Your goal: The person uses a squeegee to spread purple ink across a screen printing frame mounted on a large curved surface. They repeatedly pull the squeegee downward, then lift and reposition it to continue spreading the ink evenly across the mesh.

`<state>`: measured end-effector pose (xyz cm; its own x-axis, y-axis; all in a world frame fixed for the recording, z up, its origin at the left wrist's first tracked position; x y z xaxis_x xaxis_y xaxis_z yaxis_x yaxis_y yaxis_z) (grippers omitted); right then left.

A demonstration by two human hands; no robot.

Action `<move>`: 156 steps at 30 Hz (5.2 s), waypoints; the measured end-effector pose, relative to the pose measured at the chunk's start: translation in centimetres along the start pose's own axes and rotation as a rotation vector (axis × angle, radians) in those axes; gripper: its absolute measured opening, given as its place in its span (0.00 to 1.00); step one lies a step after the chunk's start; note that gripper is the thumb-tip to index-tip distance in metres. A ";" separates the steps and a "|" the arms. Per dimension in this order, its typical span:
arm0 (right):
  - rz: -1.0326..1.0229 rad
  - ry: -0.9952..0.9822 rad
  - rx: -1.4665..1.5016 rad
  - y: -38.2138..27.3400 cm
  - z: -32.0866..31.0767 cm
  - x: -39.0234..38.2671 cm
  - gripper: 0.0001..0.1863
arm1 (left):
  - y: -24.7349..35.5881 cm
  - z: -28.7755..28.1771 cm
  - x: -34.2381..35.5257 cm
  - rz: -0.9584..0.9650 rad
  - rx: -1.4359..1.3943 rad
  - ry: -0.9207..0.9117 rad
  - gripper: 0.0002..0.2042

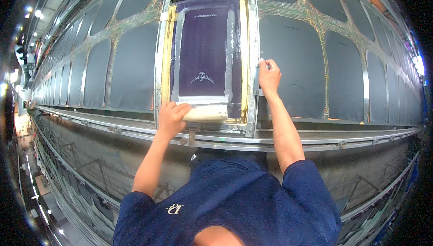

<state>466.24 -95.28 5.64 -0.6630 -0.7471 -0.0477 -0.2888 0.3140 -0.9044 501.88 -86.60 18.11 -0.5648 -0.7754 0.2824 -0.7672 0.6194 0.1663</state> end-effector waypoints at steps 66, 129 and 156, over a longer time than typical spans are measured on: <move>-0.122 0.066 -0.390 -1.8 0.9 -0.2 0.16 | -5.1 3.3 0.7 -0.025 -0.141 -0.001 0.11; -0.883 -0.648 -0.584 -29.3 49.8 -17.8 0.13 | -49.1 -2.2 7.4 -0.049 -0.084 -0.162 0.06; -0.031 0.018 -0.139 -24.5 30.8 -22.5 0.11 | -41.2 -14.6 -16.2 -0.038 -0.250 0.166 0.15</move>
<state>509.54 -104.21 15.83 -0.6638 -0.7478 -0.0119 -0.4019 0.3701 -0.8376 547.08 -97.76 20.50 -0.4637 -0.7810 0.4184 -0.6767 0.6170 0.4018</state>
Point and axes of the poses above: each hand's wrist, its own x-axis towards the middle knuckle, its own z-axis out of the palm, y = z × x, the point moved 10 cm from there along x, towards the middle knuckle, and after that the axes turned 7 degrees about y, right-handed, at the moved point
